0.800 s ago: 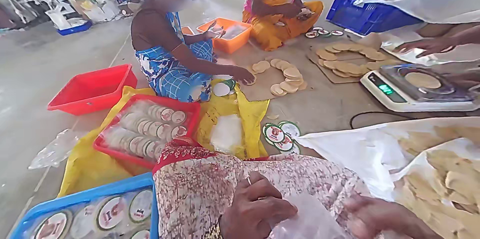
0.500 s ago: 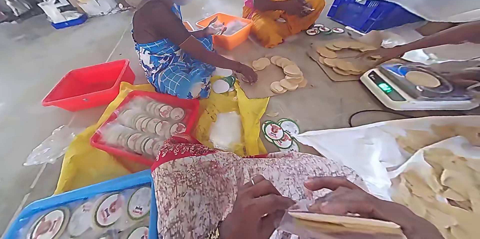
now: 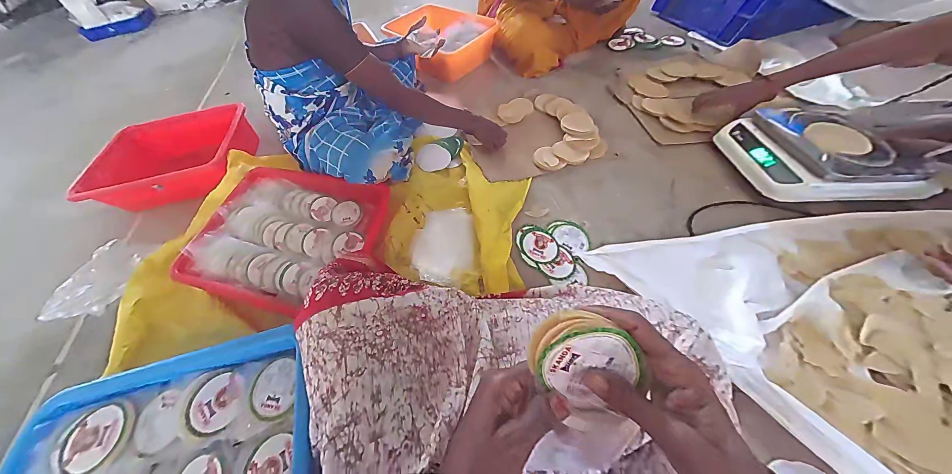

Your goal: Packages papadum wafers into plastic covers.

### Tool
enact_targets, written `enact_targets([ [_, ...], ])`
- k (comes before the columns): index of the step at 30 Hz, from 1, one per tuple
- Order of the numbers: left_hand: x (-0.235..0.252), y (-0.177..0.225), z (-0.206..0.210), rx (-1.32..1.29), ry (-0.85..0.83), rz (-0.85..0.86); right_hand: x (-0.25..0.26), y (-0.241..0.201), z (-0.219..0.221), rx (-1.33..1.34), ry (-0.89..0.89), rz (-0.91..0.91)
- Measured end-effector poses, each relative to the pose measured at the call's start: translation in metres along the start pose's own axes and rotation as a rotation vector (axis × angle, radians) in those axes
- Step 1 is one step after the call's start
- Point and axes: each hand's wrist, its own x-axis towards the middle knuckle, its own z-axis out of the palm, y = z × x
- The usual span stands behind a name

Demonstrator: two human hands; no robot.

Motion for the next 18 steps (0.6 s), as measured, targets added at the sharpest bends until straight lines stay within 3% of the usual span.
enact_targets([
  [6, 0.004, -0.002, -0.008, -0.037, 0.115, -0.121, -0.011, 0.007, -0.025, -0.456, -0.125, -0.05],
  [12, 0.009, -0.008, -0.015, 0.029, -0.012, -0.069, -0.01, 0.017, -0.024, -0.356, -0.195, -0.067],
  [18, 0.01, -0.011, -0.019, -0.053, -0.01, -0.082, -0.015, 0.02, -0.015, -0.306, -0.289, -0.022],
])
